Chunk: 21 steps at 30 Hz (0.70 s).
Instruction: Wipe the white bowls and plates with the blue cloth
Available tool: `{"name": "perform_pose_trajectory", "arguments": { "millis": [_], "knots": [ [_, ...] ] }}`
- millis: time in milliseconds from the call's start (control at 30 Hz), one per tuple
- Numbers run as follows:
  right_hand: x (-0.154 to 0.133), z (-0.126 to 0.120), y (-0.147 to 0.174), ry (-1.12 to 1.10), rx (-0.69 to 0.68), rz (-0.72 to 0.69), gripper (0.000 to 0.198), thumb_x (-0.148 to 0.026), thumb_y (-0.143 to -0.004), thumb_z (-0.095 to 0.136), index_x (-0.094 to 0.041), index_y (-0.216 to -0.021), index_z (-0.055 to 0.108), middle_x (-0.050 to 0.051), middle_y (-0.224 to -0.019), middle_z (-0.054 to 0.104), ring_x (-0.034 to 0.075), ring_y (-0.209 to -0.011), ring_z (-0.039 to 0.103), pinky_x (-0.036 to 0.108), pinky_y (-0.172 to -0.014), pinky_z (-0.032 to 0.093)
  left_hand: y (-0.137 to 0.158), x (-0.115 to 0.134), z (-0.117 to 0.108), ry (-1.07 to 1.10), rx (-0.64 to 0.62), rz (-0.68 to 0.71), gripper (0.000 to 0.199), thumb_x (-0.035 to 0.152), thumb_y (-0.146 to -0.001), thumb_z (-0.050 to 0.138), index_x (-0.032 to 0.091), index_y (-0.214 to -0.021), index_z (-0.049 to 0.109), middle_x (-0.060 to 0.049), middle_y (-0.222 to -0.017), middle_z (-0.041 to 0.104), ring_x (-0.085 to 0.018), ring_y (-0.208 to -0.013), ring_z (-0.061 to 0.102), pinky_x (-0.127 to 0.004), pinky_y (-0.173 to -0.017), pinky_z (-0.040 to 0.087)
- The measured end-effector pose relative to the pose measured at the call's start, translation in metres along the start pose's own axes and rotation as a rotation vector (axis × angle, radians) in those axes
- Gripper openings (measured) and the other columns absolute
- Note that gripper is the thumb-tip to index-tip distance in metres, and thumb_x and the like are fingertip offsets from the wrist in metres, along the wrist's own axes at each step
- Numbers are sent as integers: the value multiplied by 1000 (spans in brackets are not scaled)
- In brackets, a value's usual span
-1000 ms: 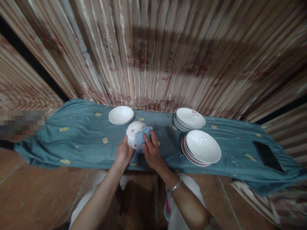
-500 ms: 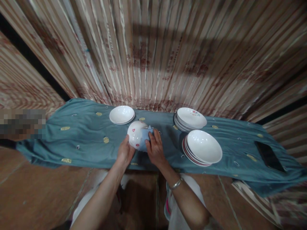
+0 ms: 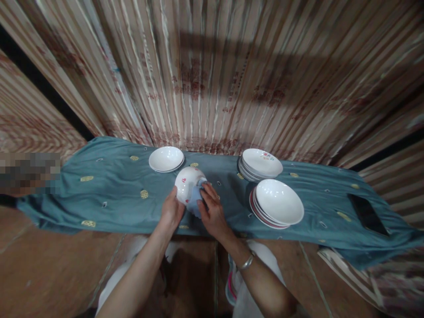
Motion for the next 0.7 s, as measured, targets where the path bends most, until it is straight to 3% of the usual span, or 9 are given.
{"name": "perform_pose_trajectory", "arguments": {
  "millis": [133, 267, 533, 700],
  "knots": [
    [-14, 14, 8, 37, -56, -49, 54, -27, -98, 36, -16, -150, 26, 14, -157, 24, 24, -146, 21, 47, -115, 31, -1, -4, -2, -45, -43, -21, 28, 27, -83, 61, 5, -98, 68, -14, -88, 75, -26, -99, 69, -36, -96, 49],
    [-22, 26, 10, 164, -72, -101, 54, -22, -97, 35, -17, -150, 26, 13, -161, 7, 28, -148, 8, 53, -115, 28, -2, -4, -3, -50, -51, -6, 26, 29, -81, 64, 8, -96, 69, -11, -89, 76, -22, -96, 70, -30, -96, 48],
    [-20, 26, -4, 265, -67, -173, 54, -22, -96, 38, -13, -149, 30, 15, -156, 28, 27, -148, 10, 52, -116, 27, 5, -2, 4, -76, -56, 20, 18, 22, -82, 61, 9, -90, 71, -10, -87, 75, -20, -92, 70, -30, -97, 46],
    [-21, 20, -12, 305, -69, -200, 52, -25, -96, 39, -10, -146, 35, 15, -152, 35, 25, -147, 17, 48, -117, 25, 5, -5, 4, -113, -84, 37, 13, 21, -78, 65, 11, -84, 71, -5, -81, 74, -16, -83, 68, -24, -87, 48]
  ]
}}
Point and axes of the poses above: each hand's wrist, its own y-axis away from the middle knuckle, its own z-axis out of the palm, x = y × z, the point moved 8 cm from there along -y, towards the middle knuckle
